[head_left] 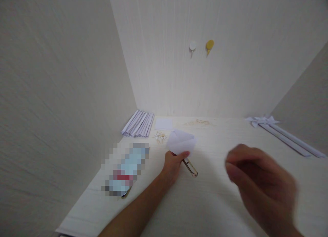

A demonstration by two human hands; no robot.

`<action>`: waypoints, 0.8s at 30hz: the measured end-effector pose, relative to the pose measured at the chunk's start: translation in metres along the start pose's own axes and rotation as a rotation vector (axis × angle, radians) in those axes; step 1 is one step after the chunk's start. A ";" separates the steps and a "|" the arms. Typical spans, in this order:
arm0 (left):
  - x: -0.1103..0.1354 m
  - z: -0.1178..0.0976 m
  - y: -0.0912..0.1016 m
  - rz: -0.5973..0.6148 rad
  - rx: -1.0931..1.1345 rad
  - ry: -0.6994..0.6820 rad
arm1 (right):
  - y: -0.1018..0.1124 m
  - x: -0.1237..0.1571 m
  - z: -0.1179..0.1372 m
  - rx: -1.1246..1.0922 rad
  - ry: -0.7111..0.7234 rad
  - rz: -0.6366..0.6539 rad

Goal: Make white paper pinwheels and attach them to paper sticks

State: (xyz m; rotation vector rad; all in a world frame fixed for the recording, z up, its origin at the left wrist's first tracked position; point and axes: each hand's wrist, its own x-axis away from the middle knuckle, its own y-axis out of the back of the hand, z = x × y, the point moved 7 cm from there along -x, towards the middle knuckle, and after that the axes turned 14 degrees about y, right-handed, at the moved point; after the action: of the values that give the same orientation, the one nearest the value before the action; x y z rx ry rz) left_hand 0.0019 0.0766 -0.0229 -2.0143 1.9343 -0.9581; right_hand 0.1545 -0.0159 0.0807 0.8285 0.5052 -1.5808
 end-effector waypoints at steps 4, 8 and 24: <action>0.000 -0.005 0.005 -0.059 0.045 -0.023 | -0.036 -0.016 -0.043 0.080 -0.074 -0.003; 0.000 -0.012 0.007 -0.096 0.055 -0.038 | -0.056 0.005 -0.075 0.045 -0.207 0.089; 0.008 0.008 -0.014 0.096 -0.094 0.115 | -0.082 0.025 -0.098 -0.306 -0.508 0.362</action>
State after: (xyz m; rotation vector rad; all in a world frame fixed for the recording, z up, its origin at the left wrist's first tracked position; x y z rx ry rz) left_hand 0.0175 0.0683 -0.0186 -1.9338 2.1532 -0.9969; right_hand 0.0962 0.0545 -0.0125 0.2472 0.2031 -1.2707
